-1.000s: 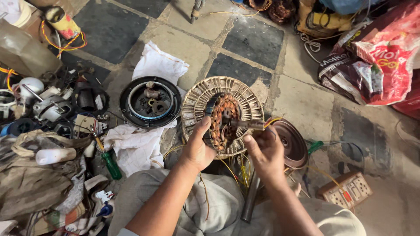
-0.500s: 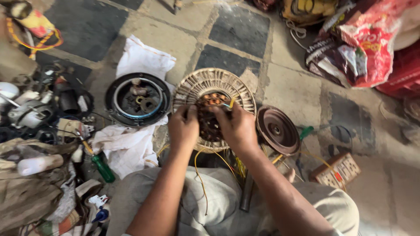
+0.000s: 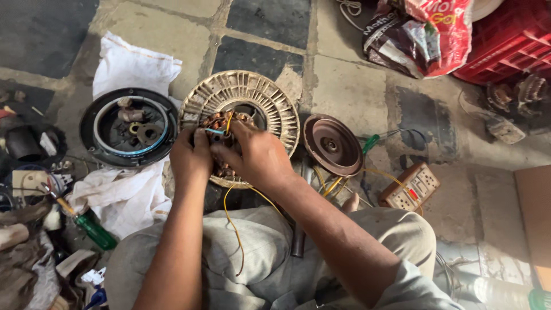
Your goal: The person disassembles an electric motor by using a hammer to remove a metal cover, then uses a screwdriver to adjust internal wiring. The person removes the rotor assembly and places the cover aside.
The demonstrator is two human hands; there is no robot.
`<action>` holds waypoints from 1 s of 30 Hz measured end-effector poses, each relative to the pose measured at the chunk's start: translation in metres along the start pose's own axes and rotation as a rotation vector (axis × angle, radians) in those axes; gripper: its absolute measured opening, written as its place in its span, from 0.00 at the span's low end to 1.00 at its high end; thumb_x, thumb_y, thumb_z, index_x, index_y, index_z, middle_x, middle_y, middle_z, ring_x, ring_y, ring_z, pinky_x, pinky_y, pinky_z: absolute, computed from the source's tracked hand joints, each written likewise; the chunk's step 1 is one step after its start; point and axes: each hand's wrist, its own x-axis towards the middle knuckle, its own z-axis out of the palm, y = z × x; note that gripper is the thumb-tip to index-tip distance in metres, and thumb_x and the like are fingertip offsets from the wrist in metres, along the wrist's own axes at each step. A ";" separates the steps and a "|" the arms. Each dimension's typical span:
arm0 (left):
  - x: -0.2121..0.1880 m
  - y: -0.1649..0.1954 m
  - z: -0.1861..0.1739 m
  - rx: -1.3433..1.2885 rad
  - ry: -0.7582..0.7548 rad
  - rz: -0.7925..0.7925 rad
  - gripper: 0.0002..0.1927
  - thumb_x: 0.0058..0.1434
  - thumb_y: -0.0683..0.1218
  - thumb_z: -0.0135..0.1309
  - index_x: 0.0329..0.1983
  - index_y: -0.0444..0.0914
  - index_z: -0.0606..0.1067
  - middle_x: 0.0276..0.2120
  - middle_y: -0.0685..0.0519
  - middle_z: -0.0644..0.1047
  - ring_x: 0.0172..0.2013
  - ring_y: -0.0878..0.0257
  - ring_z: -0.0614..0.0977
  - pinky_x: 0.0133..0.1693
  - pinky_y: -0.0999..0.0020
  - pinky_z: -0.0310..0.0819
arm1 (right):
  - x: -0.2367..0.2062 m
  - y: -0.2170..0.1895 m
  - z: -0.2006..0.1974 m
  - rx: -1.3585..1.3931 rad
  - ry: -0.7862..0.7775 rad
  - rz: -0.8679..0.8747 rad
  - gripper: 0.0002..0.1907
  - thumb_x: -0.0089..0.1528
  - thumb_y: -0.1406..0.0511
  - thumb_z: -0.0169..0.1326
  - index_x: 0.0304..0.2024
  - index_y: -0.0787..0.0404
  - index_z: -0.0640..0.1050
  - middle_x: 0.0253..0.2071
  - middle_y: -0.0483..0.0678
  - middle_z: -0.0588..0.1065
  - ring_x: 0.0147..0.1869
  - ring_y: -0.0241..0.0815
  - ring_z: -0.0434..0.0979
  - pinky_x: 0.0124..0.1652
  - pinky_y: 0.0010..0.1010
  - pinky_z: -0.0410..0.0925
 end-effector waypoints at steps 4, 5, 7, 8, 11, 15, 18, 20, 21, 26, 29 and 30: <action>-0.004 0.006 0.000 0.105 0.034 0.123 0.15 0.70 0.48 0.49 0.50 0.33 0.77 0.40 0.35 0.81 0.44 0.38 0.82 0.46 0.52 0.74 | -0.036 0.043 -0.030 -0.093 0.118 -0.044 0.16 0.63 0.65 0.59 0.52 0.63 0.77 0.45 0.56 0.79 0.45 0.53 0.83 0.43 0.41 0.76; -0.004 0.008 0.001 0.118 0.042 0.107 0.15 0.70 0.48 0.49 0.50 0.33 0.77 0.40 0.35 0.81 0.44 0.37 0.82 0.46 0.51 0.74 | -0.041 0.063 -0.038 -0.261 0.194 -0.021 0.12 0.63 0.68 0.58 0.50 0.61 0.77 0.43 0.54 0.79 0.44 0.53 0.83 0.44 0.42 0.76; -0.006 0.011 0.000 0.159 0.051 0.082 0.16 0.70 0.49 0.49 0.50 0.32 0.77 0.40 0.35 0.81 0.44 0.37 0.82 0.46 0.50 0.73 | -0.051 0.111 -0.066 -0.300 0.111 0.141 0.12 0.65 0.67 0.52 0.52 0.58 0.77 0.42 0.56 0.78 0.43 0.57 0.81 0.42 0.43 0.75; -0.007 0.013 0.000 0.184 0.051 0.074 0.16 0.70 0.49 0.50 0.50 0.32 0.77 0.41 0.34 0.81 0.45 0.36 0.81 0.47 0.49 0.73 | -0.054 0.135 -0.076 -0.332 0.068 0.239 0.14 0.65 0.66 0.51 0.53 0.57 0.77 0.43 0.58 0.78 0.43 0.59 0.81 0.42 0.46 0.74; -0.010 0.019 -0.001 0.251 0.048 0.053 0.18 0.71 0.50 0.50 0.52 0.31 0.76 0.44 0.32 0.80 0.47 0.34 0.80 0.48 0.48 0.72 | -0.057 0.191 -0.088 -0.421 -0.189 0.428 0.17 0.65 0.62 0.50 0.56 0.53 0.77 0.46 0.62 0.78 0.48 0.61 0.80 0.47 0.49 0.72; -0.009 0.028 0.000 0.311 0.078 0.103 0.19 0.71 0.50 0.50 0.53 0.30 0.76 0.45 0.31 0.79 0.49 0.34 0.80 0.52 0.49 0.72 | -0.044 0.222 -0.083 -0.368 -0.354 0.501 0.28 0.59 0.63 0.52 0.63 0.52 0.73 0.48 0.64 0.78 0.53 0.61 0.79 0.52 0.47 0.71; -0.008 0.028 -0.002 0.279 0.019 0.009 0.18 0.69 0.50 0.49 0.54 0.32 0.76 0.44 0.33 0.80 0.47 0.36 0.81 0.48 0.49 0.72 | -0.043 0.232 -0.077 -0.371 -0.361 0.523 0.24 0.58 0.65 0.51 0.57 0.53 0.78 0.50 0.61 0.79 0.56 0.59 0.78 0.54 0.47 0.71; -0.005 0.026 -0.001 0.269 0.008 0.018 0.17 0.70 0.49 0.49 0.52 0.31 0.76 0.43 0.33 0.80 0.46 0.36 0.81 0.48 0.50 0.73 | -0.042 0.231 -0.077 -0.405 -0.415 0.565 0.23 0.58 0.65 0.50 0.55 0.50 0.80 0.51 0.59 0.79 0.56 0.59 0.78 0.54 0.47 0.71; -0.004 0.024 -0.001 0.262 0.001 0.021 0.16 0.71 0.49 0.49 0.50 0.31 0.77 0.42 0.34 0.80 0.45 0.36 0.81 0.47 0.50 0.73 | -0.041 0.230 -0.077 -0.436 -0.464 0.591 0.24 0.57 0.65 0.50 0.57 0.48 0.79 0.51 0.59 0.79 0.56 0.59 0.78 0.54 0.47 0.71; -0.004 0.015 0.004 0.237 0.022 0.129 0.15 0.70 0.48 0.50 0.50 0.32 0.77 0.41 0.35 0.80 0.43 0.37 0.82 0.46 0.50 0.73 | -0.028 0.237 -0.077 -0.261 -0.553 0.752 0.20 0.57 0.68 0.50 0.49 0.54 0.84 0.45 0.61 0.81 0.45 0.55 0.80 0.45 0.45 0.71; -0.004 0.013 0.002 0.226 0.017 0.113 0.14 0.70 0.48 0.50 0.49 0.32 0.77 0.40 0.35 0.80 0.43 0.37 0.82 0.46 0.50 0.73 | -0.020 0.242 -0.076 0.211 -0.579 1.095 0.17 0.59 0.67 0.50 0.48 0.61 0.84 0.40 0.60 0.81 0.37 0.50 0.79 0.38 0.42 0.69; -0.005 0.012 0.001 0.224 0.009 0.086 0.14 0.70 0.48 0.49 0.48 0.32 0.76 0.40 0.35 0.80 0.43 0.37 0.82 0.46 0.51 0.74 | -0.019 0.243 -0.075 0.348 -0.539 1.164 0.17 0.60 0.67 0.50 0.47 0.63 0.84 0.38 0.59 0.81 0.35 0.49 0.78 0.35 0.42 0.69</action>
